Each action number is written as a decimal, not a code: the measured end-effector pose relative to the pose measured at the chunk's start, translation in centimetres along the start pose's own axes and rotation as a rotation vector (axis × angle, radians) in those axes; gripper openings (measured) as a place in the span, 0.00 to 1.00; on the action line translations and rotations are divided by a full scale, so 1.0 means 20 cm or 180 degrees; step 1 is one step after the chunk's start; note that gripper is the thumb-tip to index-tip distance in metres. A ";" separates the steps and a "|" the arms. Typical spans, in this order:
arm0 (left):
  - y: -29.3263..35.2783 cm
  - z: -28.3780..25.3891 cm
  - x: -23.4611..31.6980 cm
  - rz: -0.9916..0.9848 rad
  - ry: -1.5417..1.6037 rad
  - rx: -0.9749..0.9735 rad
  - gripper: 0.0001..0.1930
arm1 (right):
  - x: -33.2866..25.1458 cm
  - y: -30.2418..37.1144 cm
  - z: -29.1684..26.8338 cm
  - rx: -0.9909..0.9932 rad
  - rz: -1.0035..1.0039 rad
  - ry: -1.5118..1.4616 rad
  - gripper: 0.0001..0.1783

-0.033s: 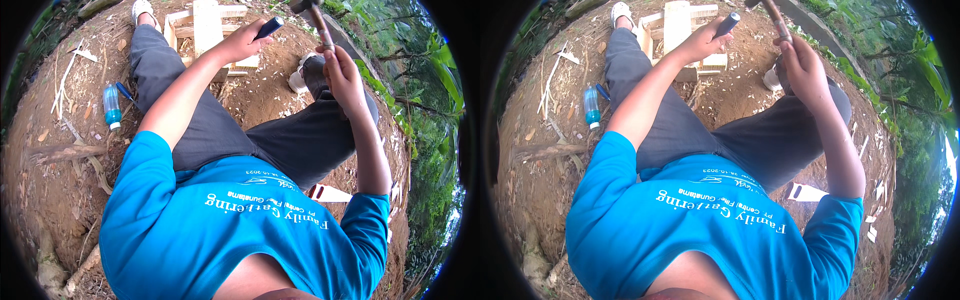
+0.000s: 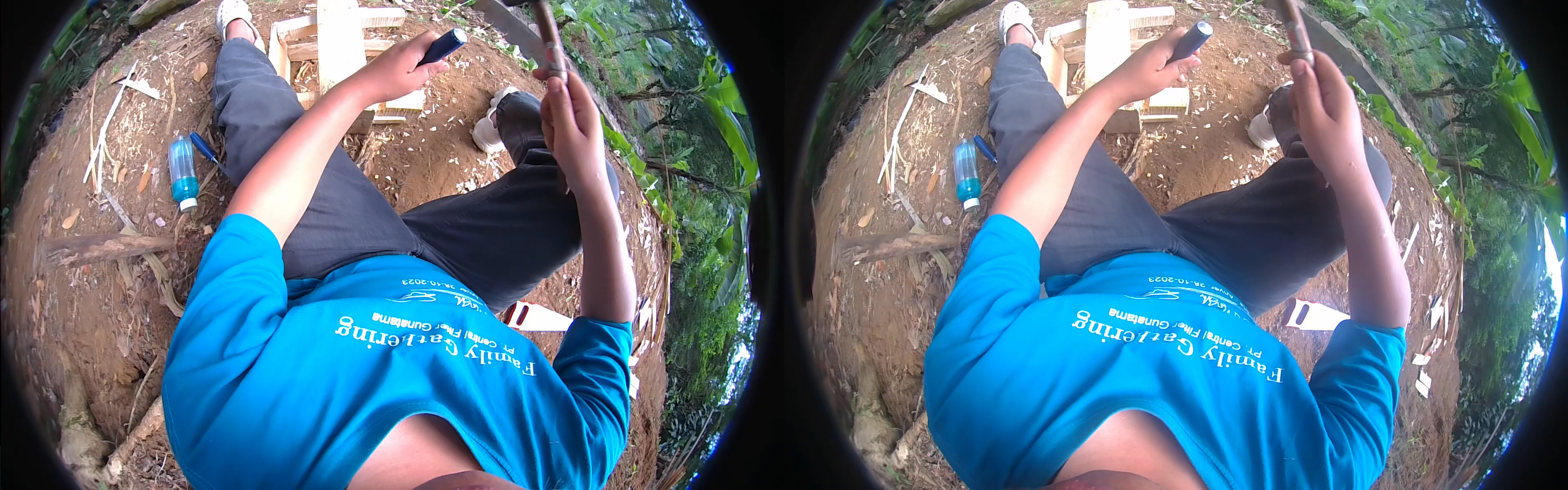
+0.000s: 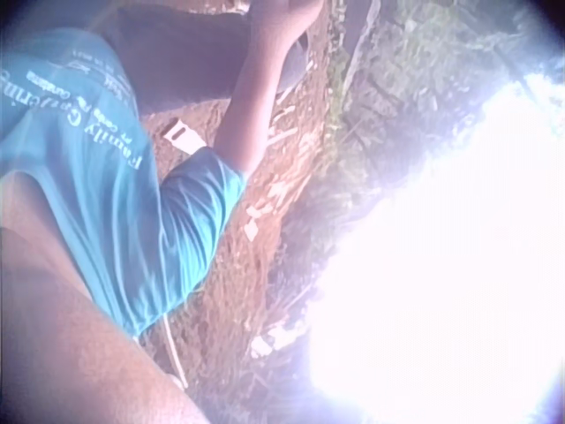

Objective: The person uses a saw to cut a piece of wood and then uses a hammer and a chisel to shape the wood.

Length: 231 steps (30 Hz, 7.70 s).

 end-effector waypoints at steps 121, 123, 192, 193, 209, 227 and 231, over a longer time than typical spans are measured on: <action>0.06 -0.27 0.01 0.0499 0.0671 0.1613 0.12 | -0.17 -0.09 0.16 -0.0341 -0.0202 0.0064 0.21; 0.06 -0.26 0.01 0.0398 0.0750 0.1580 0.12 | -0.21 -0.09 0.15 -0.0248 -0.0223 0.0112 0.21; -0.04 -0.09 -0.04 0.0630 -0.0073 0.1307 0.18 | 0.03 -0.05 0.11 -0.0003 -0.0024 -0.0212 0.16; -0.05 -0.07 -0.04 0.0632 0.0011 0.1173 0.18 | 0.00 -0.03 0.07 0.0236 -0.0161 -0.0538 0.16; -0.11 0.10 0.00 0.0200 -0.0201 0.0376 0.18 | 0.02 -0.03 0.05 0.0146 0.0028 -0.0789 0.17; -0.08 -0.19 0.03 -0.0100 0.2329 0.1408 0.10 | -0.02 -0.03 -0.03 0.0660 -0.0502 -0.0314 0.20; -0.04 -0.15 -0.02 -0.0432 0.2333 0.1323 0.11 | -0.05 -0.05 0.03 0.0471 -0.0550 -0.0373 0.20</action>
Point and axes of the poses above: each hand's wrist, its own y-axis away from the middle knuckle, its own z-axis out of the palm, x = y × z, the point moved 10 cm from there along -y, towards the middle knuckle, and after that the axes turned 4 degrees about x, right-handed, at the moved point
